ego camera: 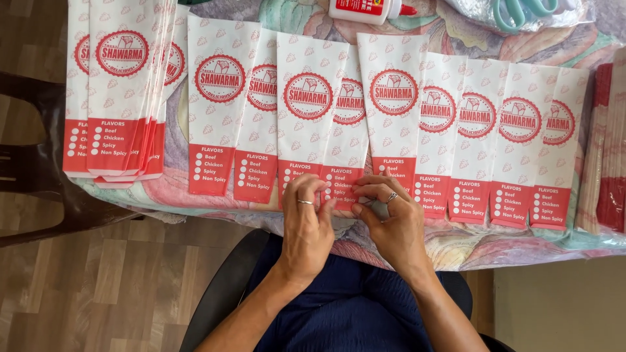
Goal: Assembling paper bags by aligning them, applying glue to the edges, and stacking them in an organized manner.
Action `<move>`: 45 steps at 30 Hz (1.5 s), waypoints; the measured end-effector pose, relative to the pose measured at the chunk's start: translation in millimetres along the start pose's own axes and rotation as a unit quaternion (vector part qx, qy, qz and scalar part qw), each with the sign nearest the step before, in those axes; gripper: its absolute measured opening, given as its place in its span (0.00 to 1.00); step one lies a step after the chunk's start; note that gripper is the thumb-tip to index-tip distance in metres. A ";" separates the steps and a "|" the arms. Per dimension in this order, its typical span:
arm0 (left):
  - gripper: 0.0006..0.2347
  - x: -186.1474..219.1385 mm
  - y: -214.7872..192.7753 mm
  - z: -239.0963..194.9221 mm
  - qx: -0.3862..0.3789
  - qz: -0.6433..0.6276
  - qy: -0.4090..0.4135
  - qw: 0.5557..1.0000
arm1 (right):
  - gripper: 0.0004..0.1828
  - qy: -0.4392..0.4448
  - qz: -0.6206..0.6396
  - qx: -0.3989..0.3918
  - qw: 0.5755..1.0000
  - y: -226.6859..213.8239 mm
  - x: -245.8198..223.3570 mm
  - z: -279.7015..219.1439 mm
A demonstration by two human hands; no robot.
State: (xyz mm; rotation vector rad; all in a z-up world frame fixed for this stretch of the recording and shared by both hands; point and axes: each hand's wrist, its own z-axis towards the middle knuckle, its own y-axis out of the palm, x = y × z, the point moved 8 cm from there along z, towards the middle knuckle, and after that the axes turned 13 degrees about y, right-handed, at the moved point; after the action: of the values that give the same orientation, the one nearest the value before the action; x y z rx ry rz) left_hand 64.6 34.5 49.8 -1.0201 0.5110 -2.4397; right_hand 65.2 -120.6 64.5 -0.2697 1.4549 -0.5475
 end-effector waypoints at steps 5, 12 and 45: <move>0.09 -3.8 4.5 -6.8 0.008 -0.005 -0.012 1.000 | 0.12 -0.027 -0.013 0.018 0.999 -0.5 -4.2 -3.7; 0.09 15.4 -30.3 17.1 0.031 -0.066 0.067 0.995 | 0.13 -0.098 -0.043 0.121 0.987 0.8 -18.8 -9.8; 0.06 -49.3 -61.8 6.5 -0.123 -0.049 0.107 0.985 | 0.05 -0.162 -0.012 0.030 0.986 61.0 -53.5 -12.6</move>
State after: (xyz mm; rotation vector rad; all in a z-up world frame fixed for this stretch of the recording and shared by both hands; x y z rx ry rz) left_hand 84.5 110.9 56.3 -0.8998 0.8701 -2.6384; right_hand 63.1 -39.9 79.1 -0.3139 1.1200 -0.5395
